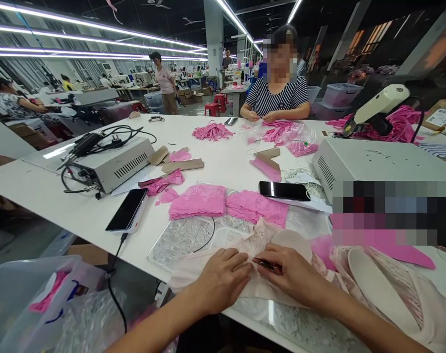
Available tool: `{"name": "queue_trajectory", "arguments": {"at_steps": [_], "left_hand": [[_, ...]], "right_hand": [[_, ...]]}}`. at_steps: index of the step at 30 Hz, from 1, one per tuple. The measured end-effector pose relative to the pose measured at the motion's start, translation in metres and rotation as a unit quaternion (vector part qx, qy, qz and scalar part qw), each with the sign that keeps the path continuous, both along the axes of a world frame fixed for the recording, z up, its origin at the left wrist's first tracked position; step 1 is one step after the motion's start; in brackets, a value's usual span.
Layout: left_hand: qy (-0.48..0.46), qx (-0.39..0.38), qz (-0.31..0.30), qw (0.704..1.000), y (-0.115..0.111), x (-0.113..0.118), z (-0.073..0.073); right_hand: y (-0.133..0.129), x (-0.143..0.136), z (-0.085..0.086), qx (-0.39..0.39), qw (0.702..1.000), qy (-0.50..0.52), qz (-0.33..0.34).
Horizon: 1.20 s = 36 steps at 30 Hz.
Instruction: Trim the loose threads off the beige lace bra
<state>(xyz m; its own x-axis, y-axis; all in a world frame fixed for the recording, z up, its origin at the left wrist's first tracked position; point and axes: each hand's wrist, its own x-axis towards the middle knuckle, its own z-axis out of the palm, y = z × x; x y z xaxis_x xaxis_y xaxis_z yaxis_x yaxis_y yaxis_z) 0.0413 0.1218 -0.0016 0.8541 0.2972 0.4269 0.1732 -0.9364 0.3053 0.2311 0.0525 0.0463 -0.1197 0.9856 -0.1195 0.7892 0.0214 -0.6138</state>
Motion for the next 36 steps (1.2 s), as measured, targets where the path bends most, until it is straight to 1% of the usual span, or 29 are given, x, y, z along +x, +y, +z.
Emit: {"name": "queue_trajectory", "arguments": {"at_steps": [3,7,10,14,17,21,25,32,36], "left_hand": [[0.004,0.012,0.006,1.0,0.001,-0.002,-0.005],[0.022,0.018,0.007,1.0,0.002,-0.002,-0.008],[0.033,0.027,0.003,0.999,0.003,-0.001,-0.007],[0.036,0.03,-0.014,0.999,0.005,0.0,-0.005],[0.013,0.029,-0.017,0.999,0.007,0.0,-0.005],[-0.004,0.024,-0.016,1.0,0.009,-0.003,-0.006],[0.017,0.005,-0.016,1.0,0.01,-0.005,-0.006],[0.042,-0.01,-0.014,0.999,0.011,-0.006,0.0],[0.053,-0.016,-0.006,0.998,0.012,-0.007,0.001]], "right_hand": [[-0.001,0.004,-0.005,-0.031,0.998,-0.056,-0.004],[-0.005,0.012,-0.007,-0.038,0.994,-0.097,-0.019],[-0.003,0.011,-0.01,-0.01,0.995,-0.097,-0.035],[0.001,0.001,-0.014,0.016,0.992,-0.098,-0.077],[0.0,-0.006,-0.017,0.008,0.991,-0.102,-0.092],[-0.003,-0.004,-0.022,0.001,0.988,-0.119,-0.096],[-0.003,-0.003,-0.024,-0.001,0.987,-0.132,-0.095],[-0.002,-0.013,-0.018,-0.04,0.983,-0.133,-0.12],[-0.003,-0.01,-0.02,-0.028,0.981,-0.149,-0.124]]}}
